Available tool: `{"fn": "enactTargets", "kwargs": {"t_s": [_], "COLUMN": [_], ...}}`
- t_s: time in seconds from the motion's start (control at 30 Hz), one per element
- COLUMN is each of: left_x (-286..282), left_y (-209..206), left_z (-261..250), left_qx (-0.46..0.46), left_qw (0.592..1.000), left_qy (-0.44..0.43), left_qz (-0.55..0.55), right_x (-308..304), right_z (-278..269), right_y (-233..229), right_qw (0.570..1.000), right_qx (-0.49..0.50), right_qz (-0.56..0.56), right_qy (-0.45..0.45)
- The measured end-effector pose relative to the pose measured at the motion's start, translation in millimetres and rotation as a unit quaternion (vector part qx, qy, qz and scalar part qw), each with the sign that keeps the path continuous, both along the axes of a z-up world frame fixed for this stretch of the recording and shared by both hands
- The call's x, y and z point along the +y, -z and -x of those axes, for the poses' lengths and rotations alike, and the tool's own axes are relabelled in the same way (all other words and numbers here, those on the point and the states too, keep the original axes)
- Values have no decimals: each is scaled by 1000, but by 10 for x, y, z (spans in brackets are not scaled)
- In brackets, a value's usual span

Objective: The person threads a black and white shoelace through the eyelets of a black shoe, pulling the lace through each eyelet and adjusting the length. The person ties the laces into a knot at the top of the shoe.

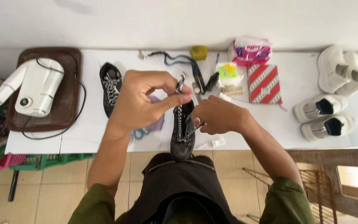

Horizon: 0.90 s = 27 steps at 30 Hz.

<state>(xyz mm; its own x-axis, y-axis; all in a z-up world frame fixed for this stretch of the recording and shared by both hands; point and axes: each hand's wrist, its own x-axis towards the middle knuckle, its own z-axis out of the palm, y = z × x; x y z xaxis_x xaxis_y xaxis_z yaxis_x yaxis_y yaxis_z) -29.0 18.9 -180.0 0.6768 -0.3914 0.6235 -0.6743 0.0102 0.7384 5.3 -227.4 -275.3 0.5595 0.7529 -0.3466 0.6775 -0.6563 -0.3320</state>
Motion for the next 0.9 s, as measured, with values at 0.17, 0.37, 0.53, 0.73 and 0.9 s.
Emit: {"fn": "enactTargets", "kwargs": {"t_s": [0.17,0.37,0.53,0.73,0.9], "left_x": [-29,-28,-110,-226,-278], "left_y": [-470,-939,-1156,-1371,-1434], "left_z": [-6,42,83,54,9], "left_qx": [-10,-47,-54,11,18], "left_qw": [998,993,991,992,993], "left_qy": [-58,-105,-123,-123,-89], "left_qz": [-18,-21,-23,-22,-80], "right_x": [49,-298,-429,-407,-311], "right_z": [18,169,278,382,424], "right_y": [-1253,-2104,-2355,-2455,-2349], "right_qw": [995,992,955,869,811], "right_qx": [-24,-103,-270,-410,-360], "right_qz": [99,0,-90,-270,-462], "right_qy": [6,-79,-83,-63,20]}}
